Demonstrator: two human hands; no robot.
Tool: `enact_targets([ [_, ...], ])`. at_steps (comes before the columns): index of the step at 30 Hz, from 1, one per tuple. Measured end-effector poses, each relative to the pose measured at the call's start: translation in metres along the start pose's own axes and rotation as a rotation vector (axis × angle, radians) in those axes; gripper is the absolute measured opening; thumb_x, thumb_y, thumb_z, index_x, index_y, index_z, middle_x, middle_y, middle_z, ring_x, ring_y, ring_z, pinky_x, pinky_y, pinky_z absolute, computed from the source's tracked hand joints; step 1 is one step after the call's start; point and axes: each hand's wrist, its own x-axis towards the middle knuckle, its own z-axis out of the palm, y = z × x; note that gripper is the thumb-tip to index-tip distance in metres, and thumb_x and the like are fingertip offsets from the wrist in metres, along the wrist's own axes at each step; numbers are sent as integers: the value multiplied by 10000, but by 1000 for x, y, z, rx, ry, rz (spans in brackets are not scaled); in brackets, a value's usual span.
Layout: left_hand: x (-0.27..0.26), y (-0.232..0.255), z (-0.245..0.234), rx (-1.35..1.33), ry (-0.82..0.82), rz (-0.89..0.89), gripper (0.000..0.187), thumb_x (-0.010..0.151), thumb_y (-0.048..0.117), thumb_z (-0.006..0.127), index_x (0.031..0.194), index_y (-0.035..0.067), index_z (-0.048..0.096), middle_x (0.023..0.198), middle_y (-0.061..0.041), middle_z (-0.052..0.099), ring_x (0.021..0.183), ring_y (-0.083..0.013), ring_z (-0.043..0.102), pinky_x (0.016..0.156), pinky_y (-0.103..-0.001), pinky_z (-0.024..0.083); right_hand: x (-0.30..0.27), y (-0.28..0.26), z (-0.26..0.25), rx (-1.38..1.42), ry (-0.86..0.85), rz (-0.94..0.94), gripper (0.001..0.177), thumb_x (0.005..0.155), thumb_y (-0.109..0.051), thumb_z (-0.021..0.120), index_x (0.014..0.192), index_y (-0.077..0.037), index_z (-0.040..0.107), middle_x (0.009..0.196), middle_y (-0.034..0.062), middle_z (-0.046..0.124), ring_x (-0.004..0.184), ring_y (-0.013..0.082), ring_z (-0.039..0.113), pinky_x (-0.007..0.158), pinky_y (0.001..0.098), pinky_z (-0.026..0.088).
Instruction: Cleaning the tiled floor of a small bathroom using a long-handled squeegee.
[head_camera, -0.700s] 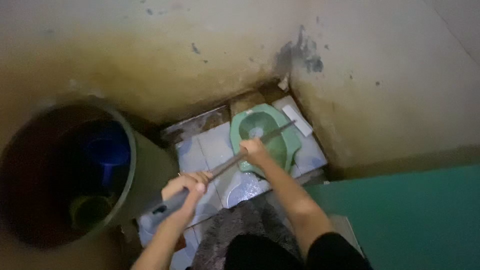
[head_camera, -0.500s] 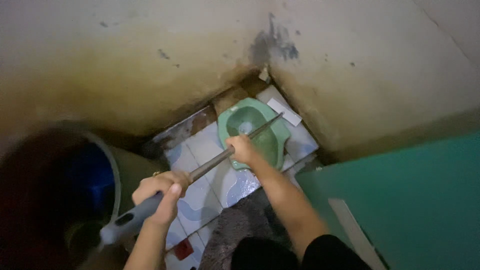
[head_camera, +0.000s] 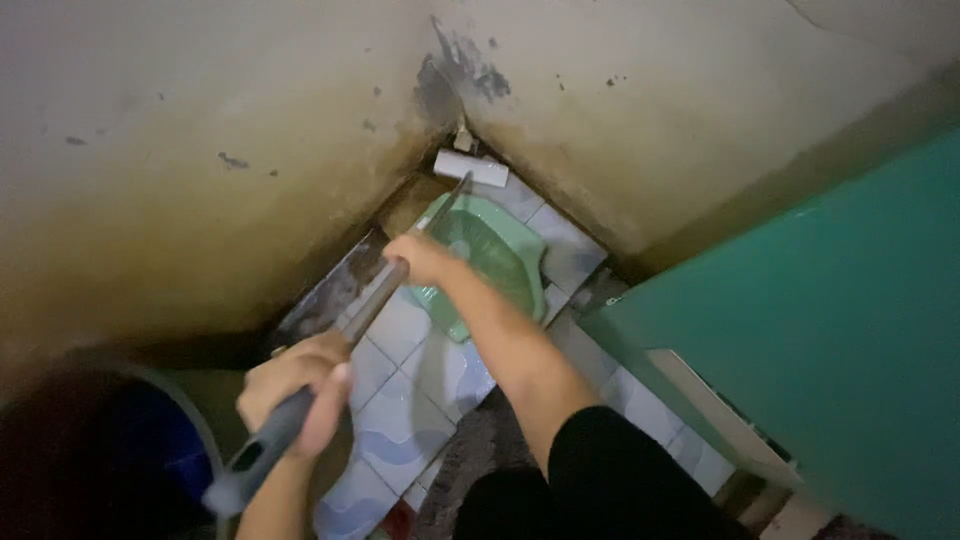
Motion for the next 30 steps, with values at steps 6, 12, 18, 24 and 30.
enact_targets([
  [6,-15,32,-18,-126,64,-143,225,900,-44,665,711,26,564,760,-112,659,721,-237,688,875,-413,598,-68,-44,-18,-85,22,184,122,656,-142,718,659,-84,611,719,175,658,738,427,654,648,527,476],
  [12,-8,59,-3,-173,0,-236,236,877,-62,682,705,17,541,790,-122,682,780,-249,694,787,-398,548,-55,-26,-6,-15,51,117,154,678,-168,712,686,-64,598,720,191,643,739,422,653,645,516,483],
  [18,-18,26,-12,-190,101,-120,176,895,-64,648,754,-15,555,795,-120,652,765,-242,655,920,-449,569,-26,-30,1,-72,-7,137,100,686,-149,696,724,-78,635,754,196,659,769,443,649,649,525,491],
  [24,-39,41,-27,-346,225,-196,237,944,-34,636,744,30,526,719,-116,616,691,-223,617,870,-495,575,-104,-91,-22,16,-110,316,56,694,-145,668,730,-103,672,728,190,683,736,382,705,693,491,535],
  [30,-36,15,-29,-522,365,-243,227,1012,-18,621,814,47,529,781,-118,613,759,-230,605,931,-526,555,-77,-47,7,-132,14,222,98,641,-166,724,695,-104,672,728,185,682,756,410,681,690,507,522],
])
